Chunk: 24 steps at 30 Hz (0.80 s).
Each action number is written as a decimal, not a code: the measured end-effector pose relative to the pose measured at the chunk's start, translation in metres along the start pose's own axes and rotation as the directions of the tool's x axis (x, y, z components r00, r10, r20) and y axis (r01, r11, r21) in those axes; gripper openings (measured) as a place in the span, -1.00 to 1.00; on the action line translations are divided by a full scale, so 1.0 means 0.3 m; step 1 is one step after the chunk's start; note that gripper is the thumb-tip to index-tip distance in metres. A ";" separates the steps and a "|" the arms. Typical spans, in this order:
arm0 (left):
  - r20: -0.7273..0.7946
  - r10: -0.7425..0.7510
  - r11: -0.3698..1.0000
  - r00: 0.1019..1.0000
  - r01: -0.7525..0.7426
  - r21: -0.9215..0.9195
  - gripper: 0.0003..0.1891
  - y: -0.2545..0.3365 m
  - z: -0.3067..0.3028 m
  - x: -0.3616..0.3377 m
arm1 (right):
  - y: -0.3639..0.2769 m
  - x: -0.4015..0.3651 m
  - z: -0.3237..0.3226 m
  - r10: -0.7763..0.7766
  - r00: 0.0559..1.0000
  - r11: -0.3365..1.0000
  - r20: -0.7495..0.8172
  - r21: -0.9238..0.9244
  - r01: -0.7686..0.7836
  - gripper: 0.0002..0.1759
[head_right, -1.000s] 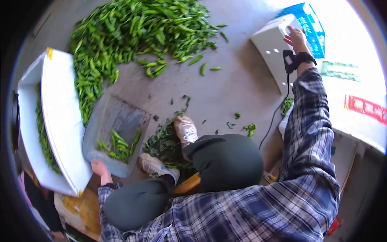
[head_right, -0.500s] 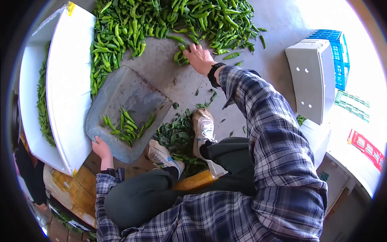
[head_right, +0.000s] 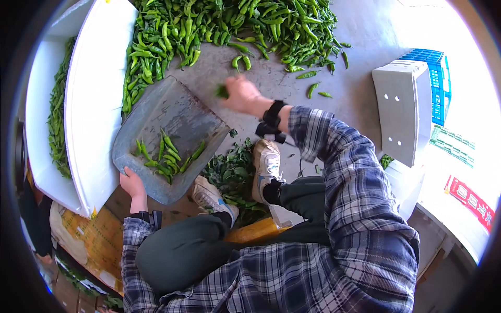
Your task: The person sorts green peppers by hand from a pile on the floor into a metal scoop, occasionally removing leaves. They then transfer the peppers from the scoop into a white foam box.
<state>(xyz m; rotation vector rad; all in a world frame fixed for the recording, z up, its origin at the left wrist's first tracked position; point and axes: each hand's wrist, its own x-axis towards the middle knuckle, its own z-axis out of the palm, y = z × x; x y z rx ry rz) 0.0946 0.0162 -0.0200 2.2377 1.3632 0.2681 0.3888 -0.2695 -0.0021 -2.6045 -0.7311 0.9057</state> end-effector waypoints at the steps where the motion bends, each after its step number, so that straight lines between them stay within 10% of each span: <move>1: -0.026 0.024 1.000 0.999 -0.025 -0.014 -0.69 0.005 0.000 -0.001 | -0.057 -0.010 0.007 -0.208 0.967 0.967 0.146 0.177 0.181 -0.44; 3: -0.005 0.004 1.000 1.000 -0.004 -0.003 -0.69 0.006 -0.005 0.000 | -0.108 0.002 0.005 -0.423 0.873 0.872 0.243 0.372 0.319 -0.44; 6: 0.006 -0.015 1.000 1.000 0.015 0.021 -0.69 0.012 -0.006 0.001 | -0.081 0.098 -0.033 -0.057 0.998 0.997 -0.039 0.040 0.058 -0.42; 10: 0.028 -0.049 0.999 0.998 0.050 -0.017 -0.69 -0.018 0.003 0.006 | 0.096 0.225 -0.077 0.306 0.888 0.942 -0.343 -0.028 -0.335 -0.30; 20: -0.010 -0.034 0.998 0.999 0.034 0.050 -0.69 0.000 -0.002 0.000 | 0.088 0.253 0.040 0.242 0.923 0.969 -0.299 0.032 -0.244 -0.57; 24: -0.014 -0.012 1.000 1.000 0.012 0.003 -0.70 0.004 -0.005 -0.004 | -0.031 0.197 0.063 -0.071 0.988 0.980 -0.139 0.173 0.095 -0.62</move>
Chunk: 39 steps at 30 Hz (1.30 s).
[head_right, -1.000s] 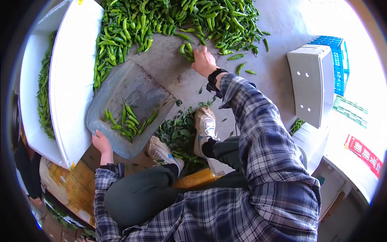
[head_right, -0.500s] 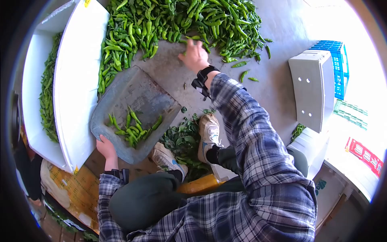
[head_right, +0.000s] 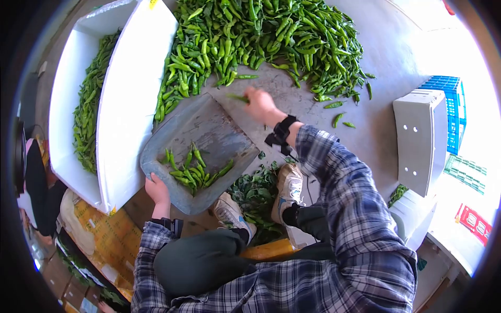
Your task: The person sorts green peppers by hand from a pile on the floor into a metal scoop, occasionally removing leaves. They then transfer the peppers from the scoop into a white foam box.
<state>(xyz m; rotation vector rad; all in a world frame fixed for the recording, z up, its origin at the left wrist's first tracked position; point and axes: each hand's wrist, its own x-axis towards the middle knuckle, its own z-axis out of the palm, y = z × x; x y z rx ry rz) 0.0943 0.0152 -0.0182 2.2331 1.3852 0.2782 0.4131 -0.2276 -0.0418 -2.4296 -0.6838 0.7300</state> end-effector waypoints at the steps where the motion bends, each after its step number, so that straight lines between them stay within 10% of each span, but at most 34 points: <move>1: 0.006 -0.016 1.000 1.000 0.016 0.014 -0.69 0.001 -0.001 0.001 | -0.079 -0.036 -0.002 -0.074 0.987 0.994 0.140 0.095 0.061 -0.59; 3: 0.001 -0.006 1.000 1.000 0.006 0.013 -0.69 0.000 -0.006 -0.004 | -0.271 -0.116 -0.071 -0.052 0.735 0.956 0.676 0.247 -0.160 -0.54; 4: 0.003 0.008 1.000 1.000 -0.008 0.009 -0.69 -0.001 -0.004 0.000 | -0.265 -0.099 -0.030 -0.057 0.736 0.956 0.674 0.249 -0.155 -0.54; 6: 0.024 0.003 1.000 1.000 -0.004 0.004 -0.69 -0.023 -0.009 0.000 | -0.232 -0.050 0.075 -0.481 0.841 0.876 0.247 0.100 0.472 -0.53; 8: 0.046 0.007 1.000 0.999 -0.007 -0.007 -0.68 -0.050 -0.029 0.000 | -0.331 0.053 0.014 -0.276 0.903 0.946 0.329 -0.074 0.316 -0.57; 12: 0.076 -0.127 0.992 0.989 0.126 0.013 -0.67 -0.139 -0.050 -0.006 | -0.408 0.282 0.011 -0.585 0.808 0.607 0.064 -0.626 0.489 -0.54; 14: 0.023 -0.082 0.995 0.996 0.083 -0.047 -0.68 -0.134 -0.035 -0.009 | -0.419 0.367 0.022 -0.651 0.736 0.443 0.186 -0.695 0.567 -0.50; 32: -0.030 -0.030 0.995 0.999 0.027 -0.091 -0.72 -0.055 -0.045 -0.008 | 0.141 -0.068 -0.186 -0.345 0.901 0.718 0.262 -0.545 0.433 -0.39; 39: -0.025 -0.030 1.000 0.999 0.030 0.002 -0.70 -0.072 -0.045 -0.009 | 0.256 -0.031 -0.241 -0.028 0.993 0.924 -0.111 -0.381 -0.017 -0.76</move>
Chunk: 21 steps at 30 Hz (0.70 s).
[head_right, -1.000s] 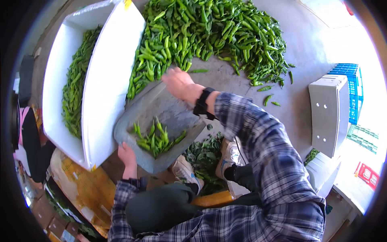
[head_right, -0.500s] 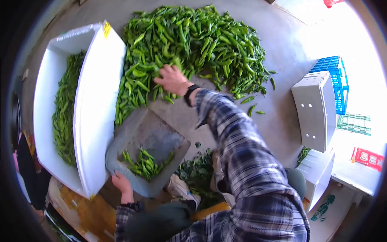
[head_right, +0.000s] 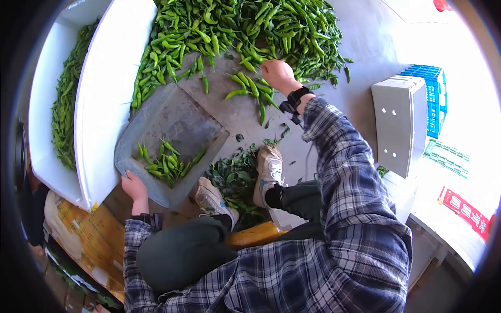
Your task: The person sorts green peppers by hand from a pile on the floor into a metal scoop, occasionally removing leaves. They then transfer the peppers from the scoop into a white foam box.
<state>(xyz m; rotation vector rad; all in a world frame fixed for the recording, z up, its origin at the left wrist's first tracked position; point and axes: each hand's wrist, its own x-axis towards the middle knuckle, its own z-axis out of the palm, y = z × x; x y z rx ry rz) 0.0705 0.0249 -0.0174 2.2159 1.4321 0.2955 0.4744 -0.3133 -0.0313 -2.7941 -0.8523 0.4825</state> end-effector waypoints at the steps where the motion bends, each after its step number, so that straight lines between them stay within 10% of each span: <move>1: -0.001 -0.005 1.000 1.000 0.005 0.031 -0.70 0.003 -0.001 0.002 | -0.017 -0.006 0.022 0.001 0.992 0.999 -0.128 0.053 0.005 -0.78; 11: 0.017 -0.036 0.999 0.999 0.035 0.035 -0.68 -0.016 0.006 0.012 | -0.210 -0.054 0.073 0.310 0.936 0.949 0.167 -0.119 -0.293 -0.65; 15: 0.014 -0.039 0.998 0.999 0.038 0.058 -0.68 -0.025 0.011 0.012 | -0.228 -0.021 0.039 0.178 0.984 0.981 0.017 -0.078 -0.176 -0.65; 21: 0.014 -0.049 0.998 0.999 0.048 0.044 -0.68 -0.011 0.003 0.010 | -0.366 0.017 0.091 -0.021 0.969 0.986 0.246 -0.158 0.061 -0.62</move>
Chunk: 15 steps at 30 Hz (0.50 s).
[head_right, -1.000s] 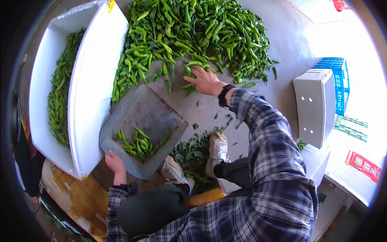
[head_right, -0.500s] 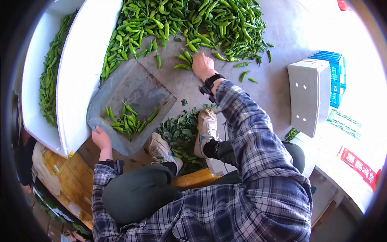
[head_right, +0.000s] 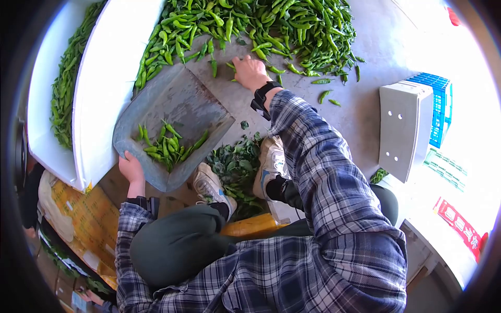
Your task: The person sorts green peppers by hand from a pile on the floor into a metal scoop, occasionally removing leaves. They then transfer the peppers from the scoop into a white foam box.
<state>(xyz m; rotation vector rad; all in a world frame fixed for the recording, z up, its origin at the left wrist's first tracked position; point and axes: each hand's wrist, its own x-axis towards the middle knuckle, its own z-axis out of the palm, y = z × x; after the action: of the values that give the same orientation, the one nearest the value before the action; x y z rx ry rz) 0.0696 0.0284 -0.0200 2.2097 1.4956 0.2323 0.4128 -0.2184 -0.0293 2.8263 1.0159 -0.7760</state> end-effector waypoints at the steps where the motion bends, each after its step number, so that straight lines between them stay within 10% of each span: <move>1: -0.004 0.019 1.000 1.000 -0.019 -0.004 -0.68 -0.002 0.001 0.000 | 0.006 0.010 0.016 -0.024 1.000 1.000 0.014 0.010 0.024 -0.60; 8: 0.014 -0.003 0.999 1.000 0.004 -0.052 -0.68 -0.015 0.009 0.002 | 0.119 0.022 0.015 0.132 0.983 0.931 -0.130 0.356 -0.078 -0.43; 10: 0.004 -0.009 1.000 1.000 0.009 0.001 -0.68 -0.018 0.011 0.006 | 0.135 -0.025 -0.031 0.245 0.960 0.774 0.136 0.568 -0.278 -0.50; 12: -0.024 0.021 1.000 1.000 -0.020 0.009 -0.68 -0.006 0.008 0.002 | 0.168 -0.051 -0.033 0.011 0.918 0.155 0.398 0.906 -0.394 -0.58; 15: -0.050 0.044 0.999 0.998 -0.043 0.010 -0.68 0.002 0.007 -0.004 | 0.128 -0.093 -0.047 -0.060 0.917 -0.070 0.395 0.914 -0.399 -0.66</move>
<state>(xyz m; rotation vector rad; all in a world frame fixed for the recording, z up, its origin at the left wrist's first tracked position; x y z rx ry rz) 0.0704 0.0265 -0.0214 2.2609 1.4781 0.2972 0.4239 -0.2622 -0.0088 3.2371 -0.4310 -2.8393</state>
